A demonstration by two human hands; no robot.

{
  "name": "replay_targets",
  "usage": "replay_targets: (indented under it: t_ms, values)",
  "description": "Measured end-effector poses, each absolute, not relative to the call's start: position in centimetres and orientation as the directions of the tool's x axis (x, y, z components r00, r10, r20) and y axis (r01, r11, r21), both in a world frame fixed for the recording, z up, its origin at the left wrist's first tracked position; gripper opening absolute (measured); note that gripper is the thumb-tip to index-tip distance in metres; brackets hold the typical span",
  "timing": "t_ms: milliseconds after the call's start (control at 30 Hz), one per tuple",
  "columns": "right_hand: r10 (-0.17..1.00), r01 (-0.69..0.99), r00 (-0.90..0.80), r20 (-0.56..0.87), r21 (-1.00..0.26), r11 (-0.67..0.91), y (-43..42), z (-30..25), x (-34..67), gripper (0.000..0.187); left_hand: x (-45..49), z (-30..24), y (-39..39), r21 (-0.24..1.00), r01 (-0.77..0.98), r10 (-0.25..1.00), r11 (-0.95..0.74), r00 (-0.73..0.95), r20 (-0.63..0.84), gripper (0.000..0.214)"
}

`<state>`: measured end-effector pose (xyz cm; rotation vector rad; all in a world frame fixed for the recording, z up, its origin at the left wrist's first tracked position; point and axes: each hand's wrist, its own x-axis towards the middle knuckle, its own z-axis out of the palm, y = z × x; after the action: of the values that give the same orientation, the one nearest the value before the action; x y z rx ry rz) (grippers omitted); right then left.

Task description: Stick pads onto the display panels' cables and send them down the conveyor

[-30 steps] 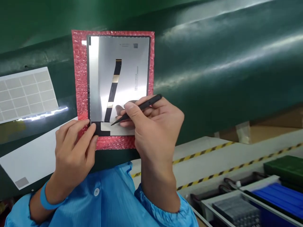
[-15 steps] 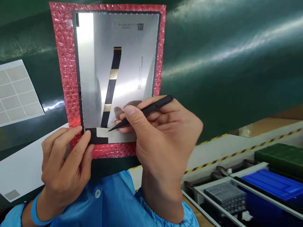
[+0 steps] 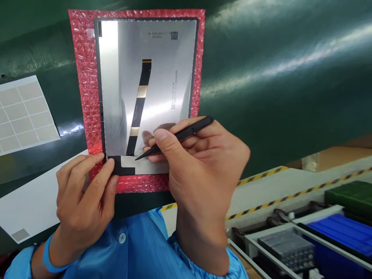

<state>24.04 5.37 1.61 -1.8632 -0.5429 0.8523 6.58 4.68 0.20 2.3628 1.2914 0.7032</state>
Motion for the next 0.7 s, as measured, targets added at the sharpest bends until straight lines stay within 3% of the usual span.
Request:
replay_targets:
  t_ms: [700]
  values:
    - [0.664,-0.003,0.68,-0.312,-0.906,-0.423,5.74,1.62,23.85,0.021,6.47,0.22,4.67,0.494,0.696,0.848,-0.521,0.486,0.211,0.034]
